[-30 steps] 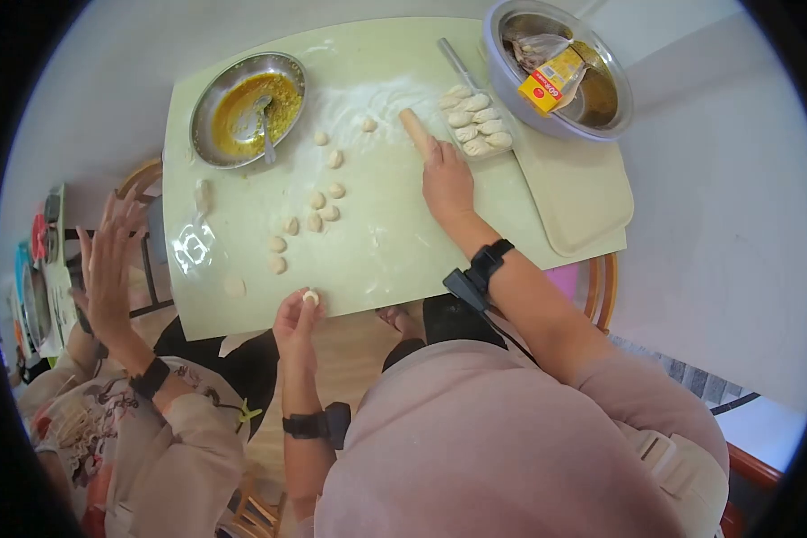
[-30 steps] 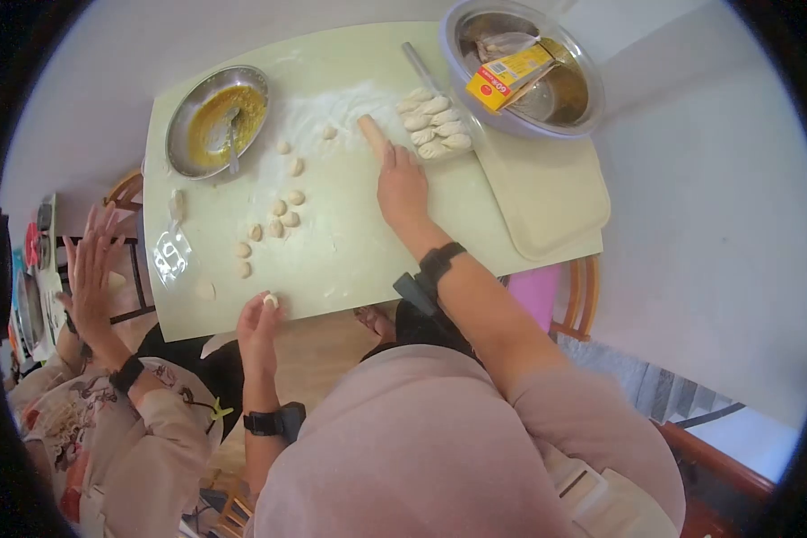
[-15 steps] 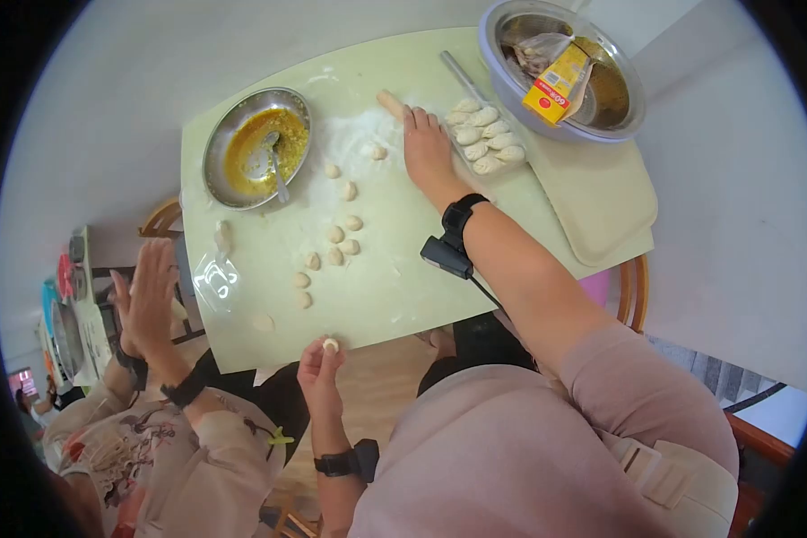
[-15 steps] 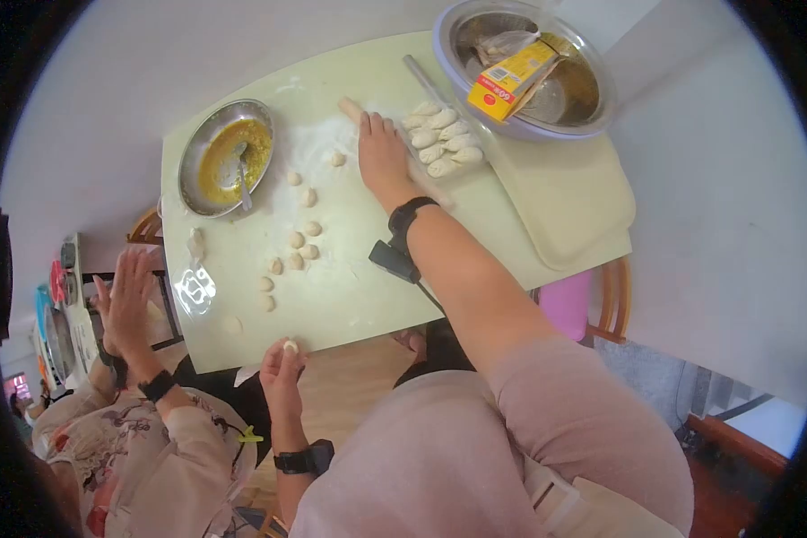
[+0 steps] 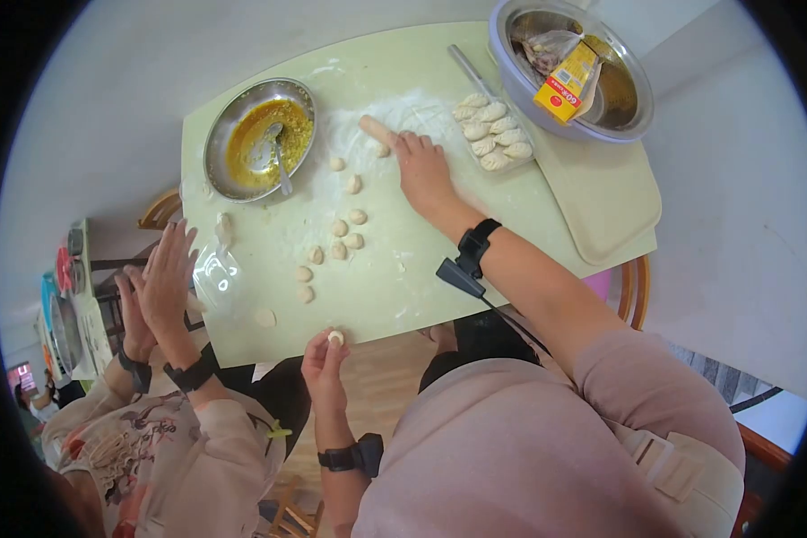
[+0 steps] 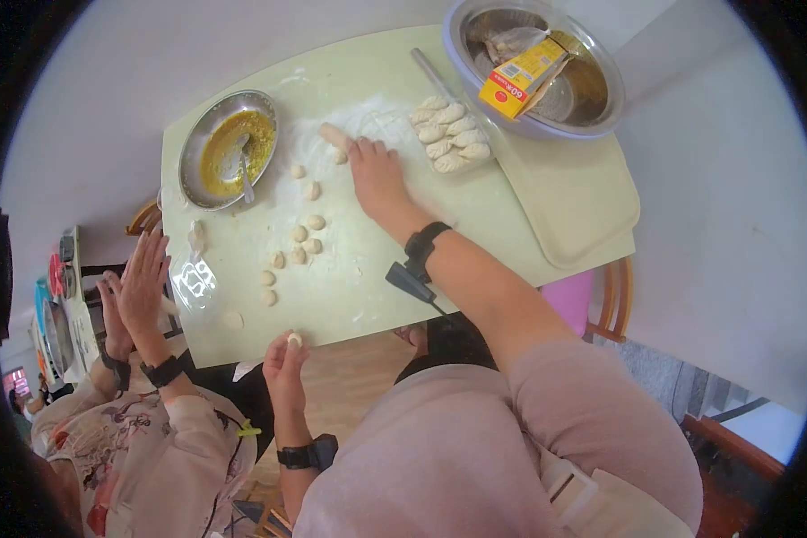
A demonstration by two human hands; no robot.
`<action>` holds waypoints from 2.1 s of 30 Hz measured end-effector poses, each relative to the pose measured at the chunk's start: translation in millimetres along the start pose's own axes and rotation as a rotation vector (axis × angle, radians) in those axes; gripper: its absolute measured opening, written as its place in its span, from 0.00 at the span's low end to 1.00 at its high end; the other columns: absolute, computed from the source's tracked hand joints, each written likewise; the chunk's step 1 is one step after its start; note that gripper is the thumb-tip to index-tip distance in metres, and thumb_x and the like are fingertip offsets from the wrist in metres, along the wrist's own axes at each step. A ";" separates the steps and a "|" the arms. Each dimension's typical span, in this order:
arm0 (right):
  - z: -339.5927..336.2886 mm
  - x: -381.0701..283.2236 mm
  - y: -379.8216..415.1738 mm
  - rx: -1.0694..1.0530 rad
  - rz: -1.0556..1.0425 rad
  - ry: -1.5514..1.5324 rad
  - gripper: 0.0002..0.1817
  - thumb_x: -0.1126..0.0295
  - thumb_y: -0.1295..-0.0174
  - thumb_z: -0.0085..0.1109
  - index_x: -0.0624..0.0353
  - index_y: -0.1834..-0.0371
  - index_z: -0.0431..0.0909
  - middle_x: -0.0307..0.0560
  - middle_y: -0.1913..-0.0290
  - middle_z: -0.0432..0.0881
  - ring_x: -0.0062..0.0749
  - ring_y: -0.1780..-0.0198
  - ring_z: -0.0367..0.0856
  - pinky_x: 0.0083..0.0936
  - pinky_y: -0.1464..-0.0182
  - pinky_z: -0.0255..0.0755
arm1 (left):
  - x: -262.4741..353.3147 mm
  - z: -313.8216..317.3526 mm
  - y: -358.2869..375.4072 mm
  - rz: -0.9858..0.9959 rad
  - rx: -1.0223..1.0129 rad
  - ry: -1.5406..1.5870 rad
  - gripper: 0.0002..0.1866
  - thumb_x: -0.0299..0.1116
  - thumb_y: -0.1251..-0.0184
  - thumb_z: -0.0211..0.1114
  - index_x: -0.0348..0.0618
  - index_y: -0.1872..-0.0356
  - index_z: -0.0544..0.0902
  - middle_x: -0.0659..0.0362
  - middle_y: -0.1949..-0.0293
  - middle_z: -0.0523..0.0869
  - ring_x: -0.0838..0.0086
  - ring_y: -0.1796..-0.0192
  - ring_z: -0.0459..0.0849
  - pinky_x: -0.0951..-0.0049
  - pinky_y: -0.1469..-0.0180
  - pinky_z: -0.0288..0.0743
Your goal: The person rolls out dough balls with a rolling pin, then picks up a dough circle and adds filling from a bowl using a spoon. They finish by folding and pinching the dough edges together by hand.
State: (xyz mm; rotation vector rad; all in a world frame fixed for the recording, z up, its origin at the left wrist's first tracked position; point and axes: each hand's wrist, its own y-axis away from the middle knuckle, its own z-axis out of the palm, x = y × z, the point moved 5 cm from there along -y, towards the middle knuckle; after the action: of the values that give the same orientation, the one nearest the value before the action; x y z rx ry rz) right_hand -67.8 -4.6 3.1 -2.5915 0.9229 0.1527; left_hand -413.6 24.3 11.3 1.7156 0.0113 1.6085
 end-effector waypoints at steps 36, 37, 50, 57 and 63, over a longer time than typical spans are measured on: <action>-86.0 33.4 136.3 -0.210 -0.200 -0.234 0.26 0.79 0.48 0.49 0.54 0.43 0.73 0.40 0.42 0.75 0.39 0.47 0.72 0.35 0.45 0.65 | 23.9 84.6 -43.4 0.212 -0.250 -0.214 0.14 0.26 0.38 0.65 0.39 0.52 0.78 0.63 0.59 0.80 0.79 0.56 0.78 0.77 0.54 0.74; -86.6 37.6 135.1 -0.174 -0.140 -0.209 0.25 0.79 0.49 0.50 0.54 0.43 0.73 0.39 0.42 0.75 0.39 0.47 0.72 0.35 0.45 0.65 | 25.5 96.6 -50.4 0.209 -0.235 -0.210 0.14 0.26 0.38 0.65 0.39 0.52 0.78 0.63 0.59 0.80 0.79 0.56 0.78 0.77 0.54 0.74; -93.2 44.5 137.1 -0.106 -0.132 -0.212 0.25 0.80 0.51 0.52 0.55 0.45 0.74 0.40 0.44 0.77 0.37 0.50 0.74 0.34 0.48 0.67 | 30.4 169.7 -74.5 0.650 -0.244 -0.735 0.16 0.25 0.51 0.72 0.41 0.59 0.79 0.58 0.63 0.78 0.71 0.66 0.77 0.74 0.61 0.73; -87.8 6.0 131.1 -0.140 -0.289 -0.295 0.25 0.78 0.47 0.54 0.55 0.43 0.72 0.42 0.42 0.75 0.39 0.48 0.74 0.33 0.45 0.67 | 26.0 129.6 -55.5 0.669 -0.174 -0.782 0.15 0.24 0.50 0.71 0.39 0.61 0.78 0.55 0.60 0.78 0.67 0.60 0.78 0.71 0.56 0.74; -69.4 -9.5 130.8 -0.154 -0.306 -0.074 0.26 0.66 0.39 0.53 0.54 0.36 0.67 0.44 0.33 0.67 0.42 0.36 0.66 0.40 0.38 0.61 | 17.5 107.3 -38.3 0.778 -0.149 -0.738 0.08 0.22 0.44 0.66 0.37 0.63 0.79 0.54 0.61 0.79 0.66 0.60 0.78 0.71 0.57 0.74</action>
State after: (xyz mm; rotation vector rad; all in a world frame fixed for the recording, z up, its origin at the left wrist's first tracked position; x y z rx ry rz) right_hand -159.1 -119.0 27.4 -2.8096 0.4978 0.2412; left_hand -300.0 4.8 16.0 2.2271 -1.2253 1.2886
